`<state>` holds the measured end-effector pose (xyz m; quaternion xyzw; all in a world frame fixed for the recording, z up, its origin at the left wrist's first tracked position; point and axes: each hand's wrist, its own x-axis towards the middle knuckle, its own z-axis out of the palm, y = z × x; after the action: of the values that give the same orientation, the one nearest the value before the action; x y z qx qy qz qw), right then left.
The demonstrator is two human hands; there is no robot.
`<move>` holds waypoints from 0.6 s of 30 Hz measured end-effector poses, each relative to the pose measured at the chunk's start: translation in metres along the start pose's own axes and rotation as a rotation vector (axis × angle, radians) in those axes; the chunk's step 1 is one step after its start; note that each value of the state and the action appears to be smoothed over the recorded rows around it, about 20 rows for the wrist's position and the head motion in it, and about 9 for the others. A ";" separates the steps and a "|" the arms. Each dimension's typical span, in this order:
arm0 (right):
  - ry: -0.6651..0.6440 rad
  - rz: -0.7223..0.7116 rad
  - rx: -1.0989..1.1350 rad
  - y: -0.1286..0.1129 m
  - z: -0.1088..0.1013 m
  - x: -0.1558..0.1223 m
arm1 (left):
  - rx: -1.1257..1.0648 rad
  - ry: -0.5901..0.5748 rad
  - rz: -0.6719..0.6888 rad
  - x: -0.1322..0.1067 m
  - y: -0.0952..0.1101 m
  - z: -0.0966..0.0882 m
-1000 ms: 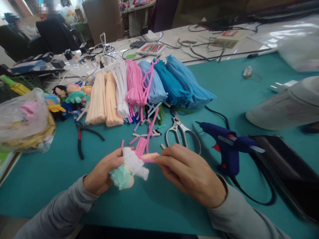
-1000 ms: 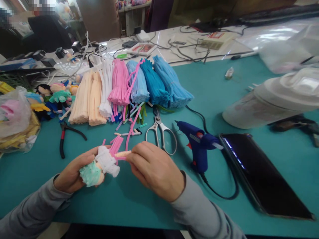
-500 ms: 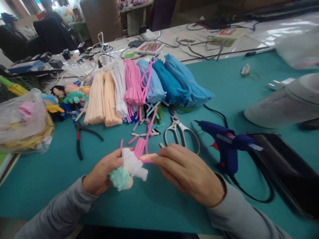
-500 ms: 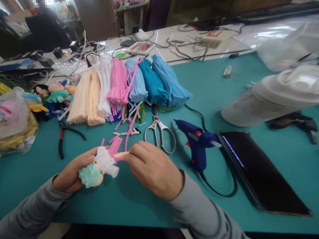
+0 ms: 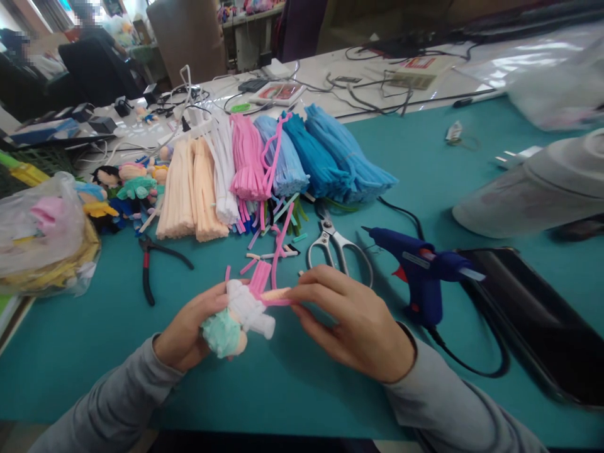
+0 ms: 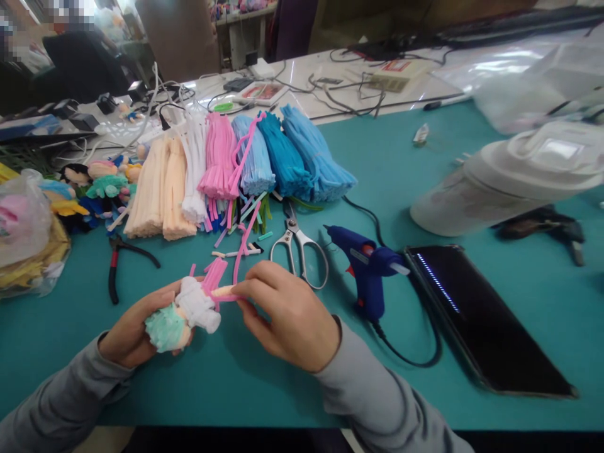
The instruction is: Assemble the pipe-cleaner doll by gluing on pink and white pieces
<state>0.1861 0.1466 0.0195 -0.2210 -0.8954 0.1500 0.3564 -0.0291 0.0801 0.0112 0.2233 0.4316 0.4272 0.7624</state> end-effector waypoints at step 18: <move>0.113 0.302 0.280 0.003 0.004 0.001 | 0.012 0.008 0.162 0.001 -0.011 -0.004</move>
<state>0.1835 0.1491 0.0163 -0.3091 -0.8011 0.3121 0.4065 -0.0268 0.0751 0.0008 0.2601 0.4177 0.4857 0.7225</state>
